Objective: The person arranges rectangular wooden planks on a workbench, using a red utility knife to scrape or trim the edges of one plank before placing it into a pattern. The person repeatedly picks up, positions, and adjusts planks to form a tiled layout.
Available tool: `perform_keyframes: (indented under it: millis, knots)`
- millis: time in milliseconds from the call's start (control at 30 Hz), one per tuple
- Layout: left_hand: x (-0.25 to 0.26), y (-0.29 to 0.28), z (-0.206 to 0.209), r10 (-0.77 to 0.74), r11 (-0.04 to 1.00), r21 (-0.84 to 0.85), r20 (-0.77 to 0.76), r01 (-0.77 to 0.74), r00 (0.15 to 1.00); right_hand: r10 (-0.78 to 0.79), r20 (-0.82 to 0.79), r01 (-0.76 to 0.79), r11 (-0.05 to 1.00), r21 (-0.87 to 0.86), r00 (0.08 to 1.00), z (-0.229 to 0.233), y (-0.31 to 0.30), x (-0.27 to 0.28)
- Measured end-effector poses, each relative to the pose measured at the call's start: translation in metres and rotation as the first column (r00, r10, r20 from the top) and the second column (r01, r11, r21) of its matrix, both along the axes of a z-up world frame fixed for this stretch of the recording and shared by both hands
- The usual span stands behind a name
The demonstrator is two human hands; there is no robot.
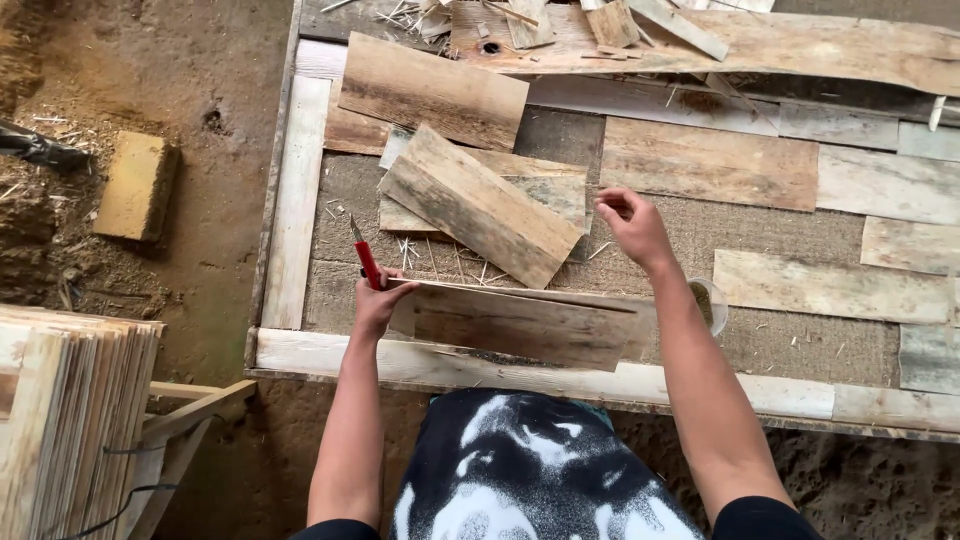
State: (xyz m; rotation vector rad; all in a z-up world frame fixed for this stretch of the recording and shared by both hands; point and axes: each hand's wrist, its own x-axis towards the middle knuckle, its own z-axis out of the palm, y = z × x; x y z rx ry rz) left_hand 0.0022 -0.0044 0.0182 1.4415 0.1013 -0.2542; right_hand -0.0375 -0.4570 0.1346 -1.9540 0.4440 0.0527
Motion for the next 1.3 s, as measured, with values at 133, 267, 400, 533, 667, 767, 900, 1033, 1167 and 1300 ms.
perform_keyframes:
  millis: [133, 267, 400, 533, 667, 767, 900, 1033, 1167, 1300]
  knots:
    - [0.004, 0.0, -0.003, 0.028, 0.999, 0.031, -0.05, -0.026, 0.998, -0.156, -0.066, 0.132, 0.951, -0.281, 0.985, -0.036, -0.022, -0.041]
    - [0.003, 0.005, -0.011, 0.043, 0.999, 0.025, -0.058, -0.041, 0.997, -0.32, -0.095, 0.294, 0.93, -0.222, 0.942, -0.006, -0.002, -0.092]
    - [0.008, 0.003, -0.018, 0.063, 0.996, 0.066, -0.127, -0.055, 0.99, -0.359, -0.357, 0.322, 0.933, -0.16, 0.862, -0.015, 0.018, -0.128]
    - [0.02, 0.01, -0.055, 0.09, 0.981, 0.187, -0.194, -0.054, 0.977, -0.309, -0.3, 0.317, 0.948, -0.024, 0.902, -0.052, 0.008, -0.159]
    - [0.016, 0.004, -0.034, 0.063, 0.96, 0.281, -0.192, -0.007, 0.979, -0.379, -0.37, 0.361, 0.925, -0.12, 0.848, -0.079, 0.016, -0.173]
    - [0.023, -0.001, -0.035, 0.04, 0.941, 0.338, -0.165, 0.018, 0.986, -0.46, -0.282, 0.438, 0.888, -0.14, 0.842, -0.068, 0.037, -0.168]
    - [0.026, -0.006, -0.035, 0.031, 0.879, 0.474, -0.159, 0.048, 0.987, -0.491, -0.347, 0.442, 0.871, -0.214, 0.799, -0.087, 0.038, -0.174]
    - [0.02, -0.01, -0.006, -0.016, 0.891, 0.444, -0.173, 0.093, 0.985, -0.547, -0.273, 0.542, 0.834, -0.098, 0.792, -0.104, 0.014, -0.196]
    - [0.018, -0.014, -0.007, -0.02, 0.942, 0.327, -0.172, 0.076, 0.985, -0.908, -0.06, 0.905, 0.419, -0.075, 0.415, -0.13, -0.042, -0.228]
    - [0.007, -0.019, -0.001, 0.009, 0.958, 0.279, -0.283, 0.073, 0.959, -0.841, -0.249, 0.851, 0.516, -0.097, 0.481, -0.158, -0.088, -0.24]
